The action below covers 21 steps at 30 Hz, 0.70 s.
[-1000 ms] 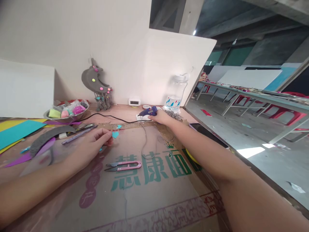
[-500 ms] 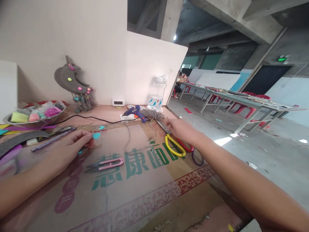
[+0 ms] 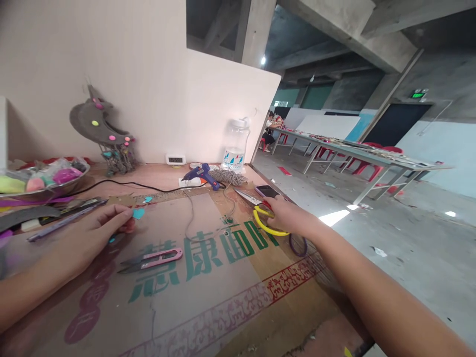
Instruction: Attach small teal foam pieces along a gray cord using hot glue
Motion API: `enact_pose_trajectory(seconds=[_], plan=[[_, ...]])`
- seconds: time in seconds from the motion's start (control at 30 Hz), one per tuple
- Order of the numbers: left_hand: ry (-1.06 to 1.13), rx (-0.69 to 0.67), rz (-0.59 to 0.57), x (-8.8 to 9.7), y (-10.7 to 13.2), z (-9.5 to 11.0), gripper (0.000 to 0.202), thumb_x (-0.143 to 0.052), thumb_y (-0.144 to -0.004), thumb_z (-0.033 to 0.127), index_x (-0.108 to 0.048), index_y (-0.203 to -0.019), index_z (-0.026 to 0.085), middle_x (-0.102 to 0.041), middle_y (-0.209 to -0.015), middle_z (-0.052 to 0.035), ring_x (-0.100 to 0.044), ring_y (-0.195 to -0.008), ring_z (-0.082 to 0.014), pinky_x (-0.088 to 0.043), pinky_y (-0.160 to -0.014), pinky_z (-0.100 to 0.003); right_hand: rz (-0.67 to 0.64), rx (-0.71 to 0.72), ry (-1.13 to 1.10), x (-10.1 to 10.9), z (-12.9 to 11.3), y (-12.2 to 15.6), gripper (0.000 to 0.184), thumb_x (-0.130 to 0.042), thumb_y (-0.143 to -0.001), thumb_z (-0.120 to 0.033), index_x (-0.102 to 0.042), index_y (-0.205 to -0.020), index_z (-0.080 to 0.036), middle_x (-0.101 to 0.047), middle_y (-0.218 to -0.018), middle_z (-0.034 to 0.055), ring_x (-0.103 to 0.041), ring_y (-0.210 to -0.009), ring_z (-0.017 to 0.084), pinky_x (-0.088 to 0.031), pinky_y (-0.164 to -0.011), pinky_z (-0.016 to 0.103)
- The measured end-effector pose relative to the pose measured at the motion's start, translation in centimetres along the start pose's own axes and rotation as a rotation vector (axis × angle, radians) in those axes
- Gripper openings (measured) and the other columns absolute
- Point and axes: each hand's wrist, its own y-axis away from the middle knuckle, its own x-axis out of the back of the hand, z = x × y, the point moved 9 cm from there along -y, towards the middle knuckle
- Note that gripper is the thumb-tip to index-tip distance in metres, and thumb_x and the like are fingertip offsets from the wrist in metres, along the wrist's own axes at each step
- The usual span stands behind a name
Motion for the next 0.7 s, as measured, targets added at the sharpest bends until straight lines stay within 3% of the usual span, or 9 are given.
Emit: enact_pose_trajectory(seconds=[0.1,0.2,0.3,0.4,0.5,0.57,0.7], plan=[[0.017,0.003,0.012,0.1,0.0,0.4,0.034,-0.044,-0.079,0.052,-0.052,-0.068,0.020,-0.059,-0.067,0.0002,-0.055,-0.065,-0.0156,-0.040,-0.058,-0.025,0.065,-0.040,0.044,1.5,0.6,0.9,0.056,-0.051,-0.078,-0.038,-0.048,-0.129,-0.015,-0.058,-0.110,0.0152,-0.063,-0.080,0.023,-0.047,-0.066,0.030],[0.036,-0.001,-0.002,0.0,-0.1,0.4,0.035,-0.043,-0.080,0.051,-0.050,-0.067,0.020,-0.058,-0.066,0.0004,-0.055,-0.066,-0.0154,-0.040,-0.059,-0.024,0.270,-0.028,0.015,3.9,-0.3,1.8,0.068,-0.049,-0.080,-0.038,-0.030,-0.141,-0.016,-0.059,-0.109,0.0149,-0.062,-0.079,0.023,-0.047,-0.065,0.031],[0.030,-0.015,-0.006,-0.2,-0.2,0.0,0.036,-0.043,-0.081,0.052,-0.050,-0.068,0.020,-0.057,-0.065,0.0004,-0.053,-0.064,-0.0150,-0.039,-0.058,-0.024,0.382,0.081,-0.123,4.7,-3.1,2.6,0.066,-0.046,-0.084,-0.032,-0.022,-0.144,-0.020,-0.062,-0.104,0.0116,-0.061,-0.076,0.021,-0.046,-0.067,0.031],[0.045,-0.039,-0.012,-0.4,-0.3,-0.3,0.037,-0.043,-0.081,0.054,-0.051,-0.069,0.020,-0.057,-0.067,-0.0002,-0.055,-0.070,-0.0167,-0.038,-0.058,-0.025,0.445,0.235,-0.260,5.0,-6.7,3.1,0.054,-0.048,-0.084,-0.028,-0.034,-0.135,-0.020,-0.060,-0.104,0.0112,-0.058,-0.080,0.021,-0.045,-0.072,0.032],[0.044,-0.032,-0.008,-0.3,-0.4,-0.5,0.037,-0.044,-0.081,0.054,-0.051,-0.068,0.020,-0.058,-0.068,-0.0011,-0.056,-0.072,-0.0182,-0.037,-0.054,-0.025,0.423,0.322,-0.415,4.8,-9.3,2.7,0.044,-0.057,-0.081,-0.035,-0.042,-0.119,-0.019,-0.056,-0.096,0.0089,-0.053,-0.077,0.019,-0.044,-0.070,0.033],[0.052,-0.049,-0.004,-0.2,-0.4,-0.4,0.036,-0.044,-0.081,0.053,-0.051,-0.067,0.020,-0.059,-0.067,-0.0012,-0.057,-0.070,-0.0181,-0.037,-0.054,-0.025,0.361,0.330,-0.565,4.5,-10.4,1.8,0.049,-0.062,-0.077,-0.044,-0.041,-0.113,-0.020,-0.052,-0.088,0.0046,-0.049,-0.071,0.016,-0.043,-0.066,0.030],[0.096,-0.058,-0.025,-0.4,-0.6,-0.4,0.035,-0.044,-0.082,0.052,-0.051,-0.068,0.020,-0.058,-0.066,-0.0002,-0.059,-0.071,-0.0180,-0.038,-0.053,-0.024,0.129,0.508,-1.055,4.2,-14.0,0.4,0.052,-0.047,-0.081,-0.063,-0.038,-0.112,-0.022,-0.051,-0.088,0.0035,-0.049,-0.068,0.014,-0.045,-0.065,0.030]])
